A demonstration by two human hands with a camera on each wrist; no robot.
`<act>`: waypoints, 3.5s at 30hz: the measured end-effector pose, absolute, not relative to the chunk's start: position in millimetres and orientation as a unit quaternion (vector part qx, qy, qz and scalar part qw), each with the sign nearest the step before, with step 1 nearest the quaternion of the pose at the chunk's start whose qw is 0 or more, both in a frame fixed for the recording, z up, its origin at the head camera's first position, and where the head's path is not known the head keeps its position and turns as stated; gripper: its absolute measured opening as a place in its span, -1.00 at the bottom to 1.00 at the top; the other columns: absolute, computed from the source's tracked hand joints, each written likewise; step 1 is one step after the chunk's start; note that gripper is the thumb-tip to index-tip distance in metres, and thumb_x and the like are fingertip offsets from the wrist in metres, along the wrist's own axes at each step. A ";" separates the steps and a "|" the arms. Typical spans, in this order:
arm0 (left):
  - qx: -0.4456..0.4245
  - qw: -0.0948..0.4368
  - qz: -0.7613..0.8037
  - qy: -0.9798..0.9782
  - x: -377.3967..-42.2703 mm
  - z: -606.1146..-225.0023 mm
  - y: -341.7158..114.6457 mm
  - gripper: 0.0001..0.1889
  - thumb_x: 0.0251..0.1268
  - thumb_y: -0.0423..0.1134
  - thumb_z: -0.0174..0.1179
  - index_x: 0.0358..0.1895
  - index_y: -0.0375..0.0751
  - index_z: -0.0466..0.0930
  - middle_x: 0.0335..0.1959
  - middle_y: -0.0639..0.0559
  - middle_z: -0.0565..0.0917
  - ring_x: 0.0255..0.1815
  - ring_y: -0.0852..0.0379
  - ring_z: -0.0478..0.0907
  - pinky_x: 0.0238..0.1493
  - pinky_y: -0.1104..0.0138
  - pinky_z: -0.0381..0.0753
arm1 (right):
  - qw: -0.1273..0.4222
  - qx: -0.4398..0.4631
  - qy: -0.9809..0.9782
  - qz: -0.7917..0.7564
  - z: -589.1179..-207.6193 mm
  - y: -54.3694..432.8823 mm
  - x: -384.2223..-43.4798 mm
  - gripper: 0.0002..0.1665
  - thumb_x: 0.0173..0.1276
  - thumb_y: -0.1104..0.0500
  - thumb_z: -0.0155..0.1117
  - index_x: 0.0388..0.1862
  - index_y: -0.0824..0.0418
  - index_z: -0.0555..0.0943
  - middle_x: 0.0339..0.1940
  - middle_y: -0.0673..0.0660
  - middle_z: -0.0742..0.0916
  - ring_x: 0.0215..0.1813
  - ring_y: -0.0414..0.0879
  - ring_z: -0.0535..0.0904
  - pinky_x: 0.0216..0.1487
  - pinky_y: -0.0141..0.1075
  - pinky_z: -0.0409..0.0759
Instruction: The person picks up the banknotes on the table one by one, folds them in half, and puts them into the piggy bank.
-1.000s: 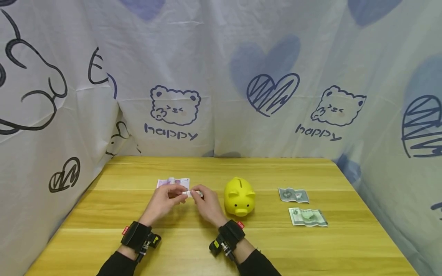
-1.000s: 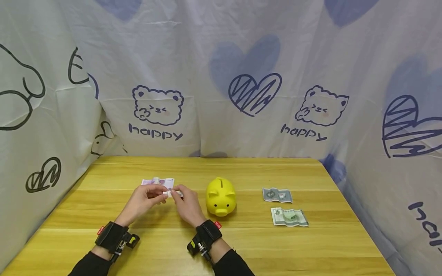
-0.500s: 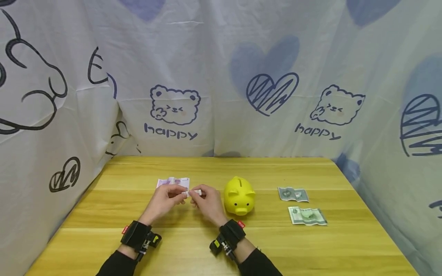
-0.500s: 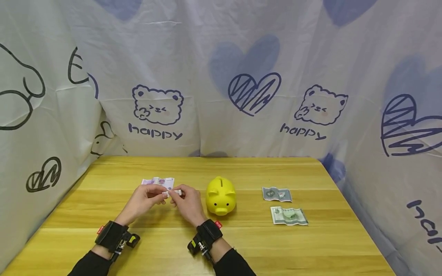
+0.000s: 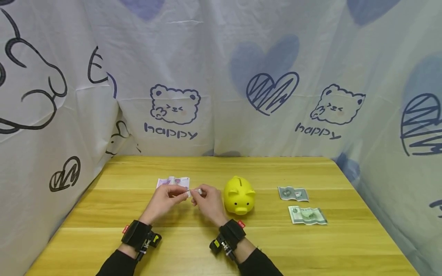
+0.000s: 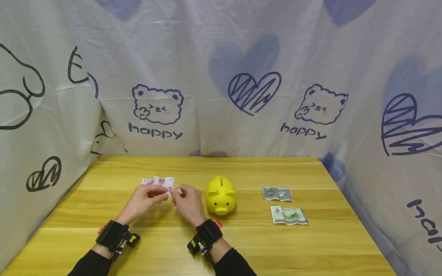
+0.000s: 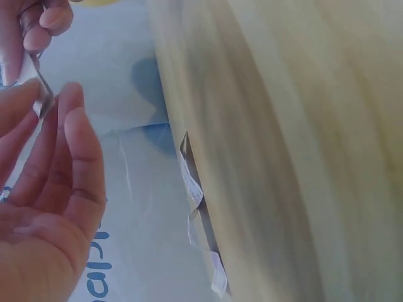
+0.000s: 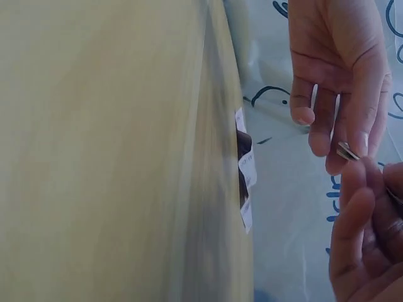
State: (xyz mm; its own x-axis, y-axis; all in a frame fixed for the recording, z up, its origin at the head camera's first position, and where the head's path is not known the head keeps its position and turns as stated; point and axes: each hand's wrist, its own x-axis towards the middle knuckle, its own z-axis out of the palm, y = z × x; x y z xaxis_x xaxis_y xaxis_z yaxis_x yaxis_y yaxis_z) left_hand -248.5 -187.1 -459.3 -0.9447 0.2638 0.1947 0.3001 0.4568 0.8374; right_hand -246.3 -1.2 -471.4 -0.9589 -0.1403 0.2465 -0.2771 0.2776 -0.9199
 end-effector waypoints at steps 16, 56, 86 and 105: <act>-0.140 -0.054 -0.591 -0.793 -251.7 -457.2 -186.8 -0.81 0.37 -0.39 0.19 -0.04 -0.41 0.60 -0.16 -0.45 0.67 -0.28 -0.03 0.70 -0.15 0.12 0.70 | 0.052 0.178 -0.786 0.590 -469.4 3.3 -250.6 -0.78 0.38 -0.01 0.31 -0.22 0.11 0.74 -0.29 0.07 0.74 -0.32 -0.23 0.58 -0.45 -0.40 0.61; -0.185 0.043 -0.513 -0.837 -245.7 -458.6 -174.8 -0.83 0.22 -0.20 0.36 -0.15 -0.12 0.78 -0.23 -0.02 0.78 -0.20 0.16 0.71 -0.19 0.40 0.66 | 0.004 0.135 -0.741 0.658 -469.0 6.1 -252.8 -0.76 0.34 0.14 0.35 -0.08 0.21 0.73 -0.29 0.19 0.77 -0.31 0.02 0.65 -0.26 0.02 0.69; -0.166 0.027 -0.451 -0.877 -249.3 -461.1 -164.8 -0.67 0.31 -0.39 0.24 0.13 -0.24 0.60 -0.06 -0.17 0.73 -0.04 -0.10 0.68 -0.01 0.07 0.66 | 0.172 0.251 -0.883 0.358 -451.7 34.3 -238.2 -0.82 0.36 0.16 0.32 -0.46 0.11 0.59 -0.52 -0.04 0.66 -0.50 -0.29 0.42 -0.47 -0.52 0.40; -0.162 0.026 -0.462 -0.872 -257.0 -462.7 -141.6 -0.69 0.42 -0.15 0.18 0.11 -0.19 0.63 -0.07 -0.10 0.74 -0.03 -0.05 0.68 -0.04 0.16 0.67 | 0.220 0.296 -0.871 0.325 -432.4 56.0 -227.7 -0.91 0.33 0.19 0.34 -0.35 0.17 0.62 -0.45 -0.01 0.66 -0.43 -0.27 0.51 -0.39 -0.51 0.51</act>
